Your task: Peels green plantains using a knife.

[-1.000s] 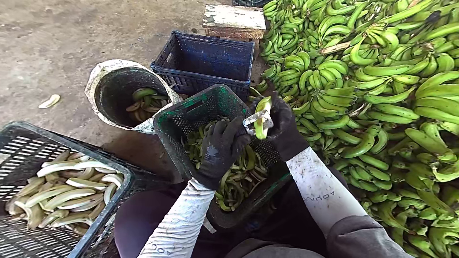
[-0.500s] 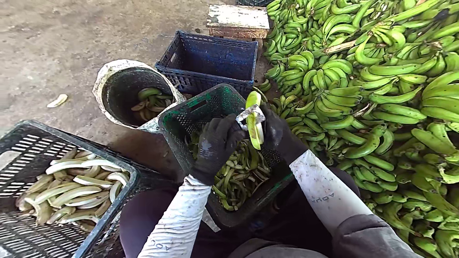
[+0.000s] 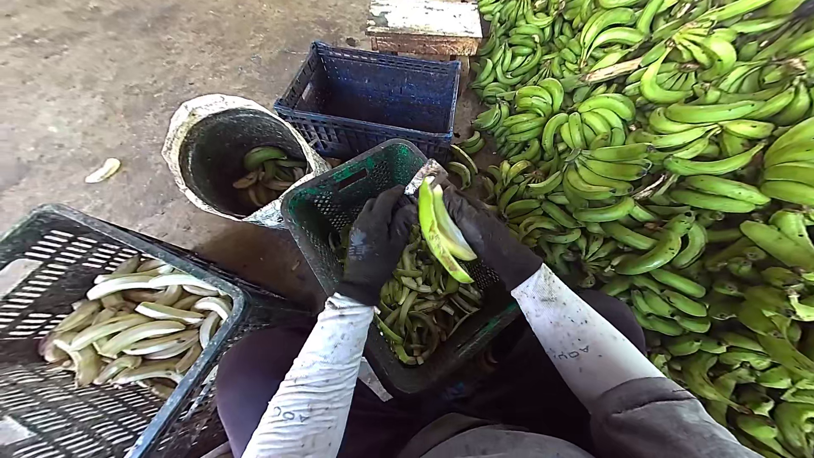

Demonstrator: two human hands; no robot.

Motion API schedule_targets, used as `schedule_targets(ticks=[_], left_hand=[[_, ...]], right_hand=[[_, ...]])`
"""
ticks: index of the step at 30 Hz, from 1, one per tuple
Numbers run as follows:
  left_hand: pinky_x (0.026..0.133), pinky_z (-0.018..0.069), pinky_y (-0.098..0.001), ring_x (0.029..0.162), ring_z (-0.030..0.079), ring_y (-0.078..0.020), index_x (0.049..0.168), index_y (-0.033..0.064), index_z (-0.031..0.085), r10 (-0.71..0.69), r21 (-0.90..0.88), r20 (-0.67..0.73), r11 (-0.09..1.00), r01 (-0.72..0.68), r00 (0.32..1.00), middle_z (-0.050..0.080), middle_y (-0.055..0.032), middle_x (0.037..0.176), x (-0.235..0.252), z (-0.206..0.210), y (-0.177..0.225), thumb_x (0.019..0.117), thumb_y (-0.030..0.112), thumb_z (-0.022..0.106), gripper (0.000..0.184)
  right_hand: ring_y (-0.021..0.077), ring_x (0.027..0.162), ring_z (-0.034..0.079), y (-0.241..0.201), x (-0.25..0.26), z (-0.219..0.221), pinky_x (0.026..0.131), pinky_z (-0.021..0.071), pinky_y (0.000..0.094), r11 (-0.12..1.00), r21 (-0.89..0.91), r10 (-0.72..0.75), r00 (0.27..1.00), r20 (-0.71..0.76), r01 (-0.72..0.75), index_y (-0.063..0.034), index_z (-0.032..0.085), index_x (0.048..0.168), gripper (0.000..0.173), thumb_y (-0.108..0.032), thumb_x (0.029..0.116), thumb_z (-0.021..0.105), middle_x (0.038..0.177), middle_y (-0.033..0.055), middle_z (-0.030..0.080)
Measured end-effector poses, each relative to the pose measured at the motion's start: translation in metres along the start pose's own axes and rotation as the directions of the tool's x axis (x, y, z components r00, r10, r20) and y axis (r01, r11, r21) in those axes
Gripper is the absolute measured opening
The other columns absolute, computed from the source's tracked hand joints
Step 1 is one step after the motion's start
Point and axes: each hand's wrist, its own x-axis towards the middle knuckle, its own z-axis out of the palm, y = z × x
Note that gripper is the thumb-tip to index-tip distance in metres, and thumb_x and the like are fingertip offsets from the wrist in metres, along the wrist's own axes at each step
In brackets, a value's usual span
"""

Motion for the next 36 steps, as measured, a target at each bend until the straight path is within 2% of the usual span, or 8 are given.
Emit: schedule_targets(ticks=[4, 6, 9, 16, 20, 24, 31, 36], left_hand=[[0.095, 0.0507, -0.0561, 0.107, 0.067, -0.0306, 0.135, 0.0108, 0.061, -0.254, -0.025, 0.153, 0.965, 0.261, 0.955, 0.069, -0.0162, 0.116, 0.007, -0.012, -0.009, 0.1105, 0.042, 0.04, 0.045], [0.085, 0.0528, -0.0535, 0.094, 0.067, -0.0287, 0.131, 0.0098, 0.061, -0.287, -0.063, 0.165, 0.952, 0.301, 0.943, 0.068, -0.0158, 0.106, 0.005, -0.013, -0.008, 0.1102, 0.041, 0.042, 0.042], [0.089, 0.0539, -0.0516, 0.101, 0.067, -0.0291, 0.136, 0.0076, 0.06, -0.072, -0.066, 0.095, 0.995, 0.079, 0.993, 0.067, -0.0171, 0.115, -0.004, -0.006, -0.005, 0.1076, 0.04, 0.047, 0.045], [0.081, 0.0544, -0.0474, 0.093, 0.065, -0.0335, 0.13, 0.0154, 0.069, 0.505, 0.235, -0.136, 0.852, -0.468, 0.852, 0.067, -0.0159, 0.102, -0.031, 0.037, 0.017, 0.0983, 0.049, 0.062, 0.047], [0.076, 0.0557, -0.0491, 0.094, 0.066, -0.0358, 0.13, 0.0117, 0.069, 0.421, 0.159, -0.099, 0.901, -0.404, 0.902, 0.067, -0.0183, 0.106, -0.03, 0.04, 0.02, 0.0967, 0.042, 0.067, 0.045], [0.086, 0.0571, -0.0506, 0.099, 0.068, -0.0343, 0.136, 0.0038, 0.062, 0.172, -0.054, 0.036, 0.984, -0.17, 0.984, 0.067, -0.0206, 0.111, -0.02, 0.031, 0.015, 0.1026, 0.034, 0.061, 0.045], [0.084, 0.0542, -0.0523, 0.091, 0.067, -0.0271, 0.131, 0.0077, 0.06, -0.362, -0.216, 0.219, 0.888, 0.407, 0.906, 0.068, -0.0154, 0.103, -0.005, 0.007, -0.018, 0.1092, 0.045, 0.042, 0.047], [0.079, 0.0558, -0.0435, 0.087, 0.065, -0.0223, 0.131, 0.0018, 0.058, 0.032, -0.128, 0.069, 0.992, -0.023, 0.997, 0.067, -0.0137, 0.103, -0.021, 0.01, 0.002, 0.1032, 0.037, 0.055, 0.045]], right_hand=[[0.0112, 0.121, 0.062, 0.001, -0.01, 0.002, 0.105, 0.0511, 0.035, 1.0, 0.021, 0.007, 0.997, 0.072, -0.008, -0.0124, 0.055, 0.146, 0.047, -0.037, 0.1108, 0.036, 0.136, 0.0068, 0.063], [0.0139, 0.094, 0.068, 0.003, -0.005, 0.001, 0.081, 0.0593, 0.0338, 0.969, 0.222, 0.112, 0.994, 0.005, -0.11, -0.0129, 0.057, 0.141, 0.048, -0.039, 0.1117, 0.028, 0.114, 0.0067, 0.069], [0.0172, 0.058, 0.063, 0.0, 0.007, -0.003, 0.048, 0.0549, 0.0322, 0.718, 0.644, 0.361, 0.932, -0.022, -0.263, -0.0127, 0.058, 0.114, 0.063, -0.06, 0.1071, 0.017, 0.078, 0.0073, 0.066], [0.0129, 0.059, 0.062, 0.024, 0.018, -0.019, 0.055, 0.0565, 0.0256, 0.184, 0.982, 0.297, 0.955, -0.022, -0.035, -0.008, 0.055, 0.097, 0.05, -0.045, 0.1092, 0.024, 0.073, 0.0051, 0.059], [0.0119, 0.06, 0.061, 0.007, 0.015, -0.01, 0.054, 0.0548, 0.0272, 0.437, 0.897, 0.446, 0.883, -0.148, -0.07, -0.0102, 0.056, 0.098, 0.036, -0.036, 0.1095, 0.033, 0.073, 0.0036, 0.06], [0.0017, 0.082, 0.062, -0.001, -0.005, 0.0, 0.075, 0.0552, 0.0198, 0.871, 0.492, 0.144, 0.964, -0.222, -0.017, -0.0084, 0.058, 0.117, 0.023, -0.013, 0.1085, 0.038, 0.093, -0.0024, 0.062], [0.0154, 0.056, 0.062, -0.005, 0.0, 0.007, 0.048, 0.0552, 0.031, 0.636, 0.689, 0.385, 0.917, 0.106, -0.347, -0.0122, 0.06, 0.107, 0.036, -0.036, 0.1094, 0.034, 0.072, 0.0053, 0.062], [0.013, 0.06, 0.064, 0.017, 0.009, -0.013, 0.051, 0.056, 0.0271, 0.451, 0.852, 0.386, 0.919, 0.081, -0.264, -0.0132, 0.06, 0.107, 0.042, -0.043, 0.1093, 0.031, 0.077, 0.0043, 0.065]])
